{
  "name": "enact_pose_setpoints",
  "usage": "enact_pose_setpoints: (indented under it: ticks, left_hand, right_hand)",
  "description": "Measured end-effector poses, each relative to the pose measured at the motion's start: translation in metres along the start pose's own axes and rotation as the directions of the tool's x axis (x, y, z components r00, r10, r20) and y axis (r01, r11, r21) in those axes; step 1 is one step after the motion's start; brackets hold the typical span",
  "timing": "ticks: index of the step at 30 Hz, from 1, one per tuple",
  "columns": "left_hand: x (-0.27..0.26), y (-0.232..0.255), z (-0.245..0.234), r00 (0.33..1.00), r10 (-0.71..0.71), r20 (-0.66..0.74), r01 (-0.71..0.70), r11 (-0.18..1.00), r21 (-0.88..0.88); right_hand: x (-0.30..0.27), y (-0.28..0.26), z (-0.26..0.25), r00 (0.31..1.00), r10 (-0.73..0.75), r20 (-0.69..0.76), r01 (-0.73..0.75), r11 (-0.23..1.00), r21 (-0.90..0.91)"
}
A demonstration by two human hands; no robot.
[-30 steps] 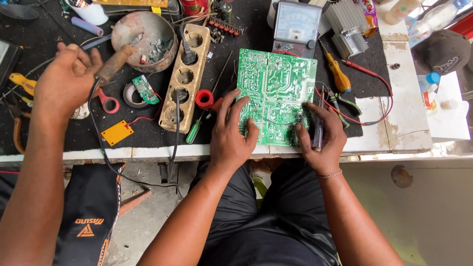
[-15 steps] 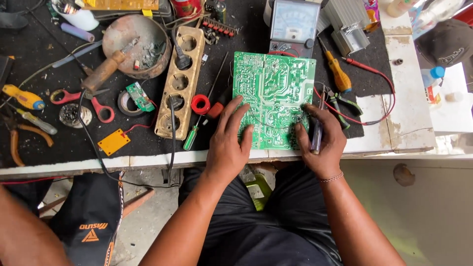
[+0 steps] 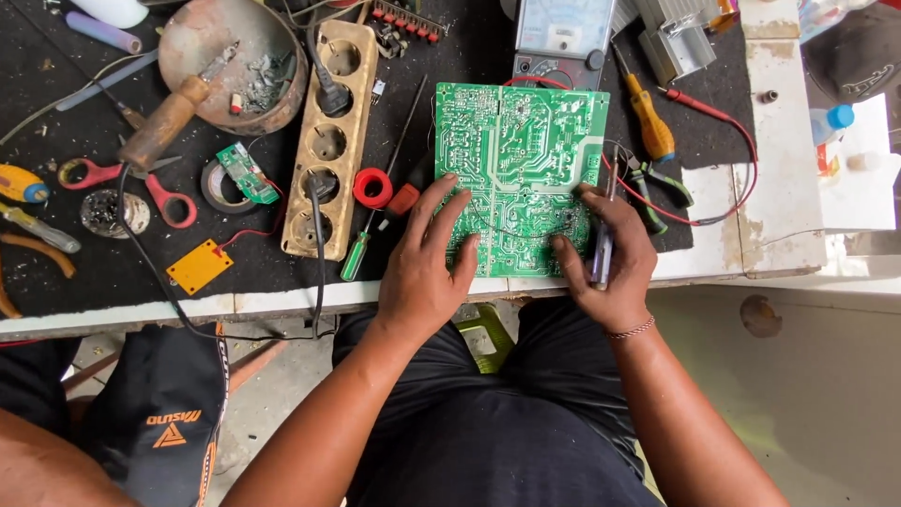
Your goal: The person uses a screwdriver to scrape and clean the surface of a green circuit board. They work on various sections of the board, occasionally adjusting their grip and the board's position on the cluttered workbench.
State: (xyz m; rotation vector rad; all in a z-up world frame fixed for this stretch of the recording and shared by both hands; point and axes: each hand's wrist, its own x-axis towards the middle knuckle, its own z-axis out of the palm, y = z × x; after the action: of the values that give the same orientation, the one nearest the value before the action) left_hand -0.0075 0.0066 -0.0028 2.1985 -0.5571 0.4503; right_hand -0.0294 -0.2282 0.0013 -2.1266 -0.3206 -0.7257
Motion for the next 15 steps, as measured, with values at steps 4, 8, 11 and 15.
enact_pose_setpoints:
  ticks: [4,8,11,15]
  left_hand:
    - [-0.0013,0.0013,-0.0015,1.0,0.002,0.017,-0.003,1.0,0.024]
    - [0.0012,0.0035,-0.0017,1.0,0.018,0.025,-0.019,0.998,0.054]
    - [0.001,0.0059,-0.0018,0.999,0.023,0.035,-0.024,0.998,0.053]
    - [0.002,0.005,0.0022,0.999,0.018,0.027,-0.02,0.997,0.08]
  right_hand:
    - [0.0021,-0.0044,0.0007,0.999,0.009,0.041,-0.01,1.0,0.014]
    - [0.0035,0.0004,0.0004,0.998,0.024,0.051,-0.025,0.999,0.034]
    - [0.0058,-0.0028,0.0008,0.998,0.027,0.058,-0.027,1.0,0.0]
    - [0.007,-0.0001,0.0002,0.998,0.035,0.053,-0.037,0.999,0.021]
